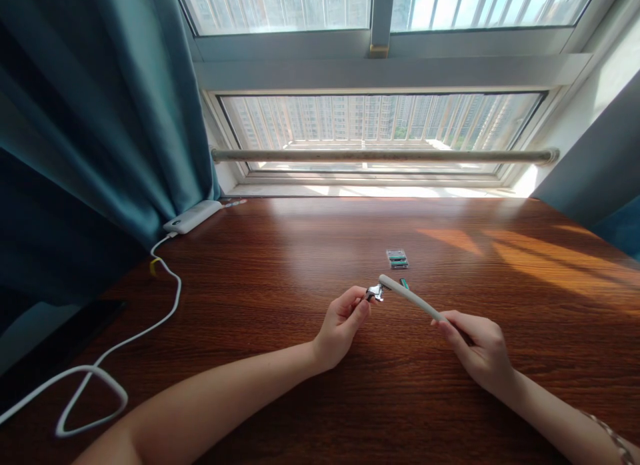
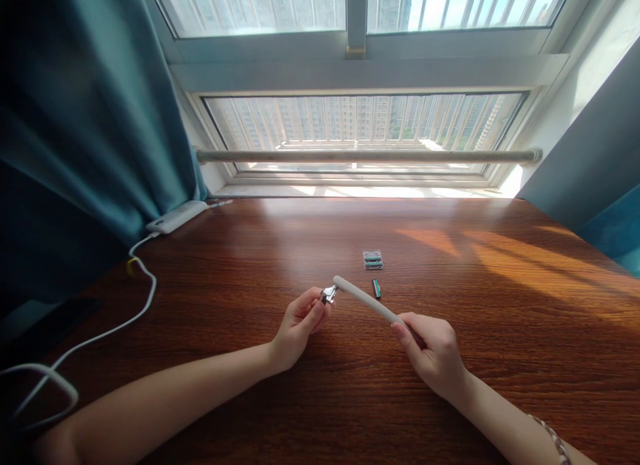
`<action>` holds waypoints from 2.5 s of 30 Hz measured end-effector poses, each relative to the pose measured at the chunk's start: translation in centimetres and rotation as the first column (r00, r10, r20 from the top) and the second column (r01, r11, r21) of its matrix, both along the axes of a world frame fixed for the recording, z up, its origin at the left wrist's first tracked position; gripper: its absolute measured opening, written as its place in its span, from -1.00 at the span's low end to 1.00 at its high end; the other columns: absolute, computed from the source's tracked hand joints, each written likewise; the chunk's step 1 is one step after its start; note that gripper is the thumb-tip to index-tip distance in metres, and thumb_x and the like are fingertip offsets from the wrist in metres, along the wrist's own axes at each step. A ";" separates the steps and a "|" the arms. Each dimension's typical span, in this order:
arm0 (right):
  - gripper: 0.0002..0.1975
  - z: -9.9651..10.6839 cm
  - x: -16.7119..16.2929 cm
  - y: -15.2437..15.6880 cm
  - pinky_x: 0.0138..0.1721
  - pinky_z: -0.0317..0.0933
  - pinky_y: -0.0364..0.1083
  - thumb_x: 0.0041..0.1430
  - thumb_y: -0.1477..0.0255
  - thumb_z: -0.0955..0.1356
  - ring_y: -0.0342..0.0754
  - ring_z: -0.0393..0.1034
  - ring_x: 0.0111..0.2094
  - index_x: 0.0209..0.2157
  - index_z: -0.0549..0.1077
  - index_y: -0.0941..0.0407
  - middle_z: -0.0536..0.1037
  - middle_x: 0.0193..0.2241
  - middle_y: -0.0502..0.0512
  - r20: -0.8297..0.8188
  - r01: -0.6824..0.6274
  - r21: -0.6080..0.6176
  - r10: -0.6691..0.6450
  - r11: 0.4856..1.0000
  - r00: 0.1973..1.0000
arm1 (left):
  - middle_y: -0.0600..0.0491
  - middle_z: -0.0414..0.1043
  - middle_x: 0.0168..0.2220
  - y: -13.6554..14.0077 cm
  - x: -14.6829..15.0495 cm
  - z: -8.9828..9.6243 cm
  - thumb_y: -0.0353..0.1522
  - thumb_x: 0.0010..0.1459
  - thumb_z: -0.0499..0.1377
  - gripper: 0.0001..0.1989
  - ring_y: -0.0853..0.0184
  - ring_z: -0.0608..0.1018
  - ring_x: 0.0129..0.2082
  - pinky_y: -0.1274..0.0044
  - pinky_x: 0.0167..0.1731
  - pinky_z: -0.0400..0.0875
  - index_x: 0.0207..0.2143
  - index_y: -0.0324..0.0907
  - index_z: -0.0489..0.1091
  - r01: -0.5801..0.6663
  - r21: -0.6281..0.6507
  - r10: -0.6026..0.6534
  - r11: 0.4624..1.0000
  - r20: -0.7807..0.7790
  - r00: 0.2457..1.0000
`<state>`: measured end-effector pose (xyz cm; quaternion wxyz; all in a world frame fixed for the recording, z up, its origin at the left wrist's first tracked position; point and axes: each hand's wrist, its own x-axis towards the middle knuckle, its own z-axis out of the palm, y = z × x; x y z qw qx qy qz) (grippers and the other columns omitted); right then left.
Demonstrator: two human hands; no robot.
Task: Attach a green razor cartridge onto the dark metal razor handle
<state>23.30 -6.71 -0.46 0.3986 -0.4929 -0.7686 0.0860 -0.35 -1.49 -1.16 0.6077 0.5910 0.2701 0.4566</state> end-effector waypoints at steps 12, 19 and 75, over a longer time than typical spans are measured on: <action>-0.81 -0.2 0.2 0.1 -0.57 0.15 -0.22 0.13 0.42 0.23 -0.19 0.34 -0.60 -0.44 0.45 0.16 0.49 -0.58 0.03 -0.001 0.048 0.008 -0.048 0.999 0.999 | 0.16 0.06 -0.60 0.0 -0.3 0.5 -0.23 0.14 0.00 -0.75 0.51 0.12 -0.59 0.61 -0.58 0.03 -0.30 -0.24 0.31 -0.046 0.080 0.057 0.996 -0.140 0.988; -0.79 0.0 0.2 0.2 -0.59 0.11 -0.23 0.13 0.41 0.23 -0.21 0.28 -0.65 -0.45 0.44 0.16 0.44 -0.64 -0.01 0.026 0.047 -0.009 -0.046 0.999 0.999 | 0.14 0.11 -0.58 0.4 -0.4 0.7 -0.26 0.14 0.00 -0.76 0.50 0.14 -0.57 0.61 -0.55 0.07 -0.30 -0.24 0.33 -0.076 0.145 0.100 0.986 -0.169 0.981; -0.80 -0.4 1.0 0.6 -0.59 0.08 -0.20 0.11 0.37 0.25 -0.21 0.22 -0.68 -0.48 0.44 0.16 0.39 -0.69 -0.03 0.097 0.127 0.109 -0.137 0.986 0.986 | 0.01 0.34 -0.35 1.4 0.4 0.6 -0.32 0.11 0.05 -0.78 0.35 0.37 -0.32 0.53 -0.29 0.27 -0.20 -0.12 0.39 -0.238 0.485 0.434 0.841 -0.344 0.833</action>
